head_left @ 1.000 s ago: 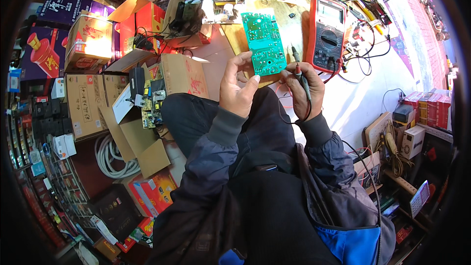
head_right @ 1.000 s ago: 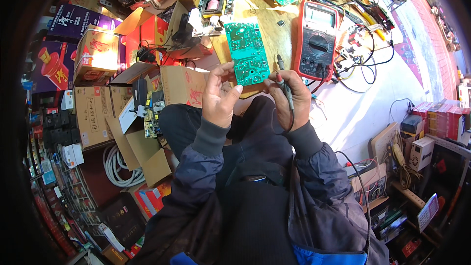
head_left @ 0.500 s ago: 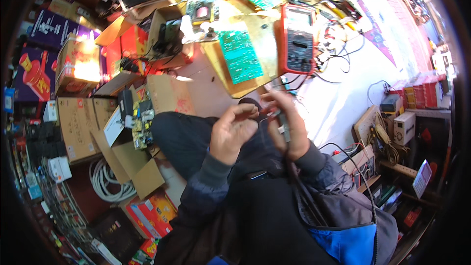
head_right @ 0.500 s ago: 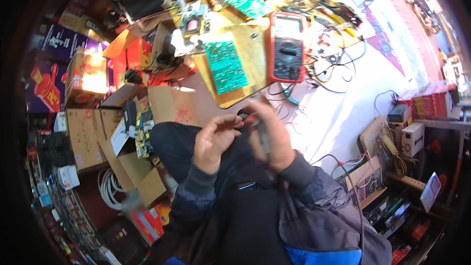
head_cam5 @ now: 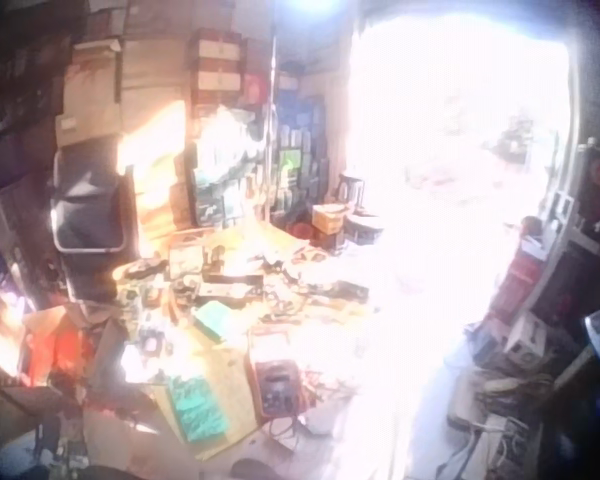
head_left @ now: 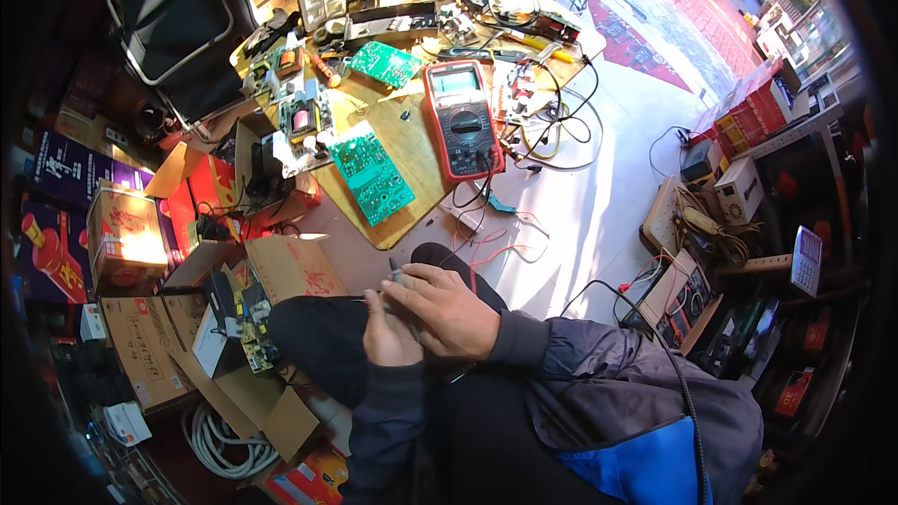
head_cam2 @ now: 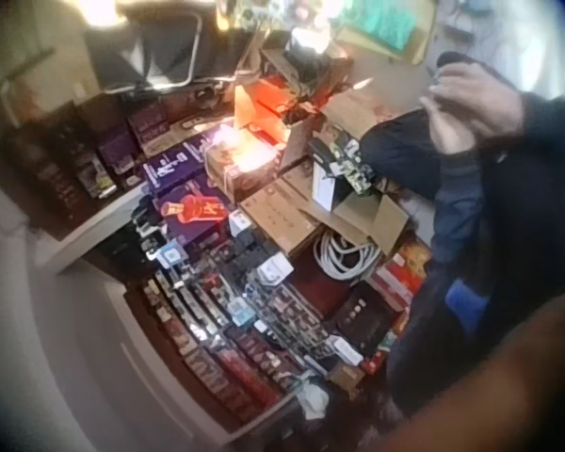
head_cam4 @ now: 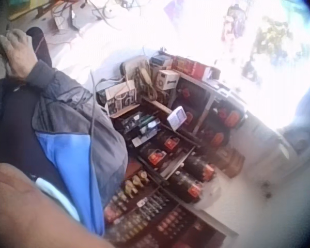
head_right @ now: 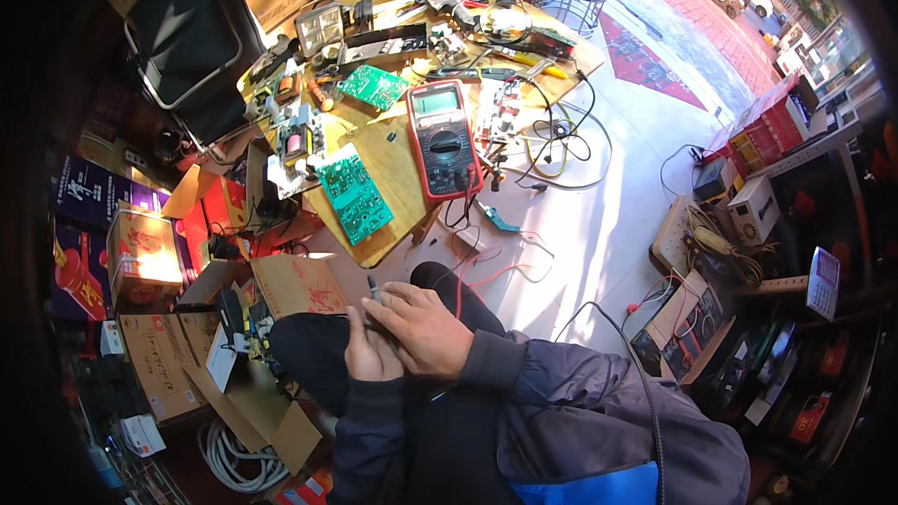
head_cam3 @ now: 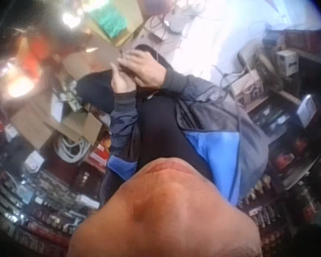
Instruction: The person tests a green circuit board with a multimeter, then uses a soldering iron to reflow solder on several points. They flip the board, use a screwdriver to adjust a component, and continue soldering while seated on the floor.
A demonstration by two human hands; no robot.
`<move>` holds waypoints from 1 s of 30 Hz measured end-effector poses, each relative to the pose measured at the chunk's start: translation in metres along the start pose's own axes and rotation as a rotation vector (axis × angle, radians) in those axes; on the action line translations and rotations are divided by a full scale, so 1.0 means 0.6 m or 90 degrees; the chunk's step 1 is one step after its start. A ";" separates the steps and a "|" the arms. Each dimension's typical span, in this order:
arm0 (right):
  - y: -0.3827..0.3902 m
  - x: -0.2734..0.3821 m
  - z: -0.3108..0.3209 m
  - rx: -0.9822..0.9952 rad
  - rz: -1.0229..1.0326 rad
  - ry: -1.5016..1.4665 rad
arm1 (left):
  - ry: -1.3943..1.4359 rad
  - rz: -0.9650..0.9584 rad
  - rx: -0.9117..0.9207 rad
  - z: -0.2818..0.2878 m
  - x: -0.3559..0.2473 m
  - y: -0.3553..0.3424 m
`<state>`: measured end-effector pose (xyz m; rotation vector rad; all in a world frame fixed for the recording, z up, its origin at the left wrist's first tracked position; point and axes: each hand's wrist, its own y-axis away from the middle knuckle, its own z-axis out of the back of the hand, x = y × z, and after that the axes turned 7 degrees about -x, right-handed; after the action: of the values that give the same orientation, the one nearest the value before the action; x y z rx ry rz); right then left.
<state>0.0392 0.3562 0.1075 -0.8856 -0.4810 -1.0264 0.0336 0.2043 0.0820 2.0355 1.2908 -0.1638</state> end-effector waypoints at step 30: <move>0.191 -0.544 0.045 -0.229 -0.688 -0.013 | -0.114 -0.052 -0.122 0.045 -0.087 -0.023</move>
<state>-0.0083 0.5769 -0.1560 -0.9502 -0.8412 -2.1376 0.0035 0.1519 0.0789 1.7670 1.2287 -0.2447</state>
